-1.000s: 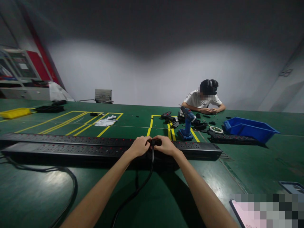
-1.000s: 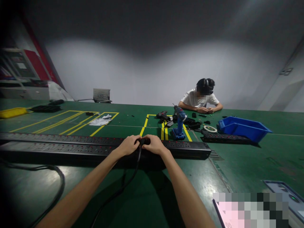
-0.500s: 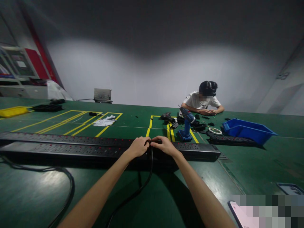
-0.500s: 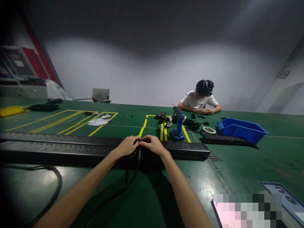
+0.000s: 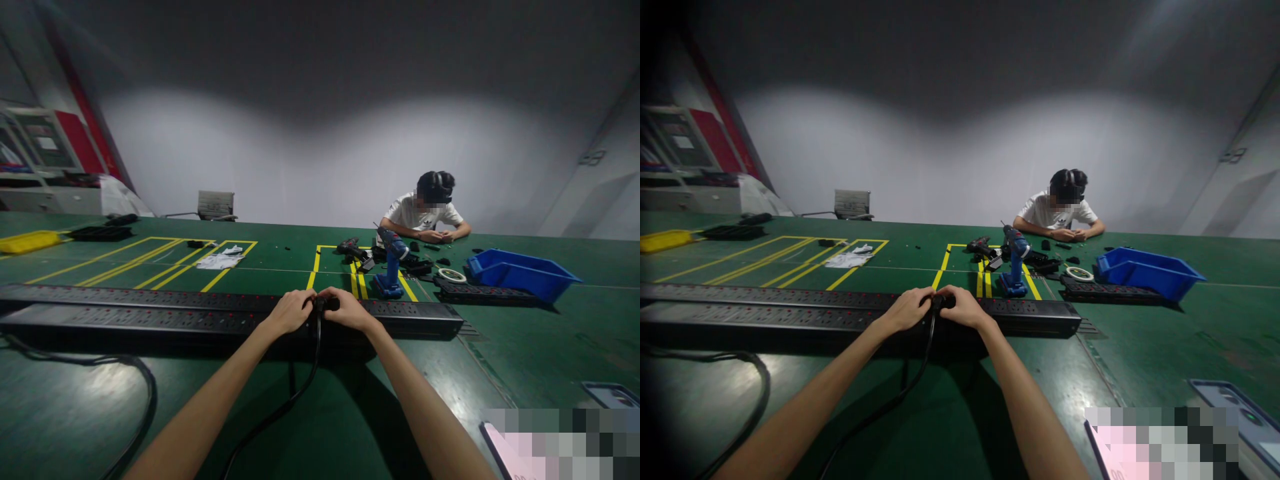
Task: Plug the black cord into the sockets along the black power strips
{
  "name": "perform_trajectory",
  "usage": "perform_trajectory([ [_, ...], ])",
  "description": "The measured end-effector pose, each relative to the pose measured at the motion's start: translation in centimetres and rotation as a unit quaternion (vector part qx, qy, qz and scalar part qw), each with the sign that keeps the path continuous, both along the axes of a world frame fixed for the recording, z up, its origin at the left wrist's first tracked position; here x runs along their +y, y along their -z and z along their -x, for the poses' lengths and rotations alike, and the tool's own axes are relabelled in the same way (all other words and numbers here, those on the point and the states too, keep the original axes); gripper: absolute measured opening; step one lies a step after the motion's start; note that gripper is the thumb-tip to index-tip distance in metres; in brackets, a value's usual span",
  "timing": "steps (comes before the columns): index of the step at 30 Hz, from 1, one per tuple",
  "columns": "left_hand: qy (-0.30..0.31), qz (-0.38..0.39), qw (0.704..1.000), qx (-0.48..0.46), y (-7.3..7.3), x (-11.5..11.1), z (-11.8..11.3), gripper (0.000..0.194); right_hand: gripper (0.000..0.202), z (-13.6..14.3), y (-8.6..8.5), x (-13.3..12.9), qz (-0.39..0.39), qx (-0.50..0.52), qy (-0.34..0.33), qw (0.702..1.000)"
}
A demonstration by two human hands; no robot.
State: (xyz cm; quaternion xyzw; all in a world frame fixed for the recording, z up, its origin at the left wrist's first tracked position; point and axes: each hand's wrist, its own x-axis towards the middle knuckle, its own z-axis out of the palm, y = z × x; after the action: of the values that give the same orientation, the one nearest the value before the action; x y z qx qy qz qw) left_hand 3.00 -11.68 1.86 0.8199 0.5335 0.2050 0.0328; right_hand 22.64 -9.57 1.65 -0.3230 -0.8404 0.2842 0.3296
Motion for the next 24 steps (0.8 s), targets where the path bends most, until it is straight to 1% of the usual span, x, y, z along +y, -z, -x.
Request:
perform_trajectory([
  [3,0.0,0.0,1.0,0.0,-0.14,-0.08,-0.03,0.024,0.047,0.06,-0.14,-0.21,-0.029,-0.03,0.016,0.999],
  [6,0.0,0.004,1.0,0.005,-0.22,-0.08,-0.04,0.024,0.05,0.17,-0.15,-0.27,-0.044,-0.043,0.031,0.998],
  [13,-0.004,0.002,1.0,0.015,0.03,0.13,0.07,0.027,0.048,0.26,0.2,-0.07,-0.054,-0.048,0.04,0.997],
  [18,-0.013,0.002,1.0,0.022,0.04,0.14,0.12,0.029,0.049,0.29,0.1,-0.22,-0.059,-0.061,0.044,0.995],
  [24,-0.018,0.006,1.0,0.02,0.03,0.15,0.0,0.028,0.04,0.38,-0.07,-0.36,-0.071,-0.094,0.058,0.991],
])
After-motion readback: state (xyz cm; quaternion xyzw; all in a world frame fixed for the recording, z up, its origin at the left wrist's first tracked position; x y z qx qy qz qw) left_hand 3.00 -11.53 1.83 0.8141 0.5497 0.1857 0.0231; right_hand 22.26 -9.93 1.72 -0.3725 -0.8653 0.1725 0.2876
